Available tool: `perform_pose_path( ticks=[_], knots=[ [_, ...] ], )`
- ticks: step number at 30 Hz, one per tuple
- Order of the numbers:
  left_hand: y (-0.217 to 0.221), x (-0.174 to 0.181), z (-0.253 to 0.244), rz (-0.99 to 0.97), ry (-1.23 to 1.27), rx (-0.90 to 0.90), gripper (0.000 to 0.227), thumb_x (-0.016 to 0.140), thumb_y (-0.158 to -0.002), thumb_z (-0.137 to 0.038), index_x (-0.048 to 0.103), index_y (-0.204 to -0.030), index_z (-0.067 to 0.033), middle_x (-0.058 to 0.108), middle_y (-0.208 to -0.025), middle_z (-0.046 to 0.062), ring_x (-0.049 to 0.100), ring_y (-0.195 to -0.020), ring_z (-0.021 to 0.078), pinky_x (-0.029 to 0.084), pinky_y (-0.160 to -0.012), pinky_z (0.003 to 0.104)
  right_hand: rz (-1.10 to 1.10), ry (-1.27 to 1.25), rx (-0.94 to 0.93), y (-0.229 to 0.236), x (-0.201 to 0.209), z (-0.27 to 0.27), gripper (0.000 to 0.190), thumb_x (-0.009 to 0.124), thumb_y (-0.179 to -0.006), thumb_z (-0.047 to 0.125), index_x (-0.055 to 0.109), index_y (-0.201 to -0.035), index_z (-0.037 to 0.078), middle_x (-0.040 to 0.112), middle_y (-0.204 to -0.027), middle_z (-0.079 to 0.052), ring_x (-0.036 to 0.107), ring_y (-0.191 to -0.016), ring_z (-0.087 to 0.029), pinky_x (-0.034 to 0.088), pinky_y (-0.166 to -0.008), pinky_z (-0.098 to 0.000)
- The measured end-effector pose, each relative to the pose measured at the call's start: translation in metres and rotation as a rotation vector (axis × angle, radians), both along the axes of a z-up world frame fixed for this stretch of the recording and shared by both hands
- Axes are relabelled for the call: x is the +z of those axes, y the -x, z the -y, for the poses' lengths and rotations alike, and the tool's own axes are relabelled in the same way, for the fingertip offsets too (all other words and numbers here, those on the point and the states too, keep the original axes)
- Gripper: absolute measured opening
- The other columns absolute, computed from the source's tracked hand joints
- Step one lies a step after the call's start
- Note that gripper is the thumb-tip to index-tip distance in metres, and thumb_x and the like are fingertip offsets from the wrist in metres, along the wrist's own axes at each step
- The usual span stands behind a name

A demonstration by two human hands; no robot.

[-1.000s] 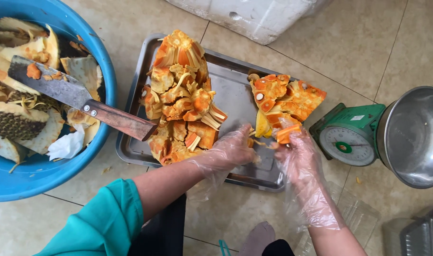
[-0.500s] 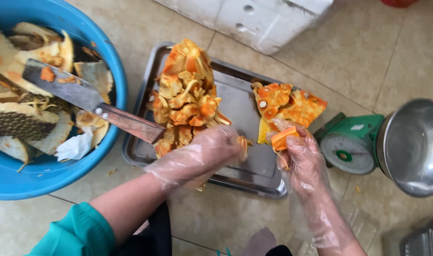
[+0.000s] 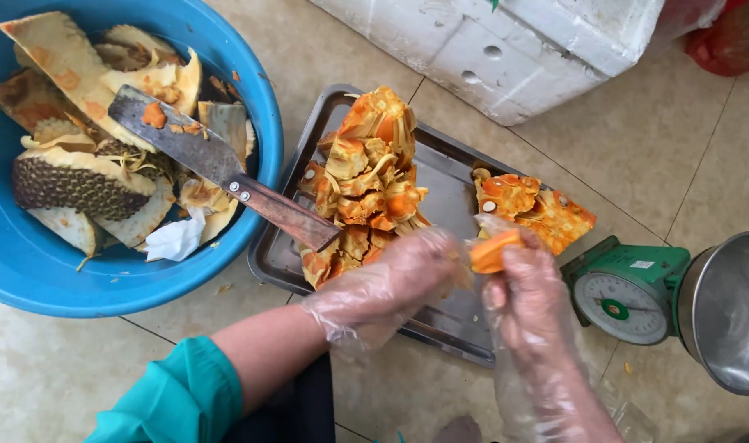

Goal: Processing jackfruit by cutting and separating bulbs from the rind using a knife.

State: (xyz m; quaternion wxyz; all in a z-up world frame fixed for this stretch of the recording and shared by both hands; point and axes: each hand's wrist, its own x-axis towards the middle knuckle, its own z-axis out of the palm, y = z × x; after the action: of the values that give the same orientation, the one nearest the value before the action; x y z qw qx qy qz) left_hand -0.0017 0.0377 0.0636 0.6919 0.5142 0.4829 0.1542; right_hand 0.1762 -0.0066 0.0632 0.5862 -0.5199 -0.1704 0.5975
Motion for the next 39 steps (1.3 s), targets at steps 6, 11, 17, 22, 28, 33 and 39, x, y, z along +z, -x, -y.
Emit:
perform_pose_path(
  ticks=[6,11,17,22,28,33,39],
  knots=[
    [0.04,0.04,-0.013,0.098,0.254,0.143,0.033,0.067,-0.074,-0.028,0.055,-0.104,-0.0216,0.067,-0.085,0.005,0.069,-0.069,0.0176,0.053,-0.056,0.028,0.01,-0.063,0.057,-0.027,0.005,0.003,0.034,0.066,-0.089,-0.001,0.066,-0.119,0.014,0.073,-0.112,-0.027,0.077,-0.084,-0.024,0.063,-0.05,-0.0198],
    [0.06,0.047,-0.004,0.244,0.239,0.087,0.11,0.077,-0.058,-0.043,0.038,-0.159,-0.0225,0.057,-0.15,0.008,0.058,-0.125,0.0185,0.054,-0.092,0.031,0.162,-0.003,0.12,0.013,0.017,-0.003,0.037,0.075,-0.085,0.007,0.065,-0.12,0.011,0.07,-0.107,-0.011,0.065,-0.075,-0.016,0.05,-0.062,-0.0215],
    [0.113,0.017,0.003,0.315,0.026,0.448,0.085,0.082,-0.064,-0.024,0.058,-0.145,-0.0138,0.069,-0.126,0.003,0.063,-0.111,0.009,0.052,-0.093,0.025,0.303,-0.098,0.364,0.113,0.071,-0.032,0.068,0.07,-0.084,0.009,0.041,-0.145,0.009,0.068,-0.128,-0.019,0.069,-0.075,-0.025,0.054,-0.058,-0.0326],
    [0.219,0.019,0.02,0.505,0.085,0.548,0.053,0.07,-0.08,-0.016,0.068,-0.132,-0.0064,0.073,-0.105,0.006,0.066,-0.088,0.012,0.055,-0.07,0.026,0.592,-0.421,0.359,0.18,0.095,-0.053,0.085,0.057,-0.086,-0.011,0.032,-0.163,0.017,0.059,-0.138,-0.032,0.06,-0.065,-0.019,0.055,-0.073,-0.0327],
    [0.289,0.017,0.038,0.758,0.25,0.862,0.065,0.079,-0.076,-0.013,0.06,-0.139,-0.0075,0.07,-0.09,0.016,0.061,-0.061,0.017,0.048,-0.05,0.024,1.603,-0.013,1.03,0.279,0.058,-0.098,0.07,0.067,-0.087,0.057,0.054,-0.153,0.036,0.081,-0.11,0.003,0.08,-0.084,-0.02,0.067,-0.076,-0.0392],
    [0.311,0.005,0.036,0.705,0.331,0.976,0.045,0.075,-0.073,-0.009,0.062,-0.116,-0.0107,0.061,-0.072,0.01,0.055,-0.053,0.0163,0.037,-0.047,0.026,2.238,0.024,1.492,0.337,0.029,-0.117,0.085,0.049,-0.097,0.066,0.019,-0.167,0.029,0.068,-0.128,-0.006,0.065,-0.115,-0.026,0.062,-0.088,-0.0418],
    [0.326,-0.051,0.038,0.758,0.114,1.109,0.031,0.081,-0.078,-0.011,0.069,-0.105,-0.003,0.064,-0.062,0.022,0.064,-0.042,0.0251,0.042,-0.034,0.025,1.907,-0.062,1.169,0.315,-0.015,-0.125,0.079,0.074,-0.077,0.045,0.049,-0.151,0.046,0.08,-0.107,-0.004,0.078,-0.101,-0.034,0.064,-0.077,-0.058]
  ],
)
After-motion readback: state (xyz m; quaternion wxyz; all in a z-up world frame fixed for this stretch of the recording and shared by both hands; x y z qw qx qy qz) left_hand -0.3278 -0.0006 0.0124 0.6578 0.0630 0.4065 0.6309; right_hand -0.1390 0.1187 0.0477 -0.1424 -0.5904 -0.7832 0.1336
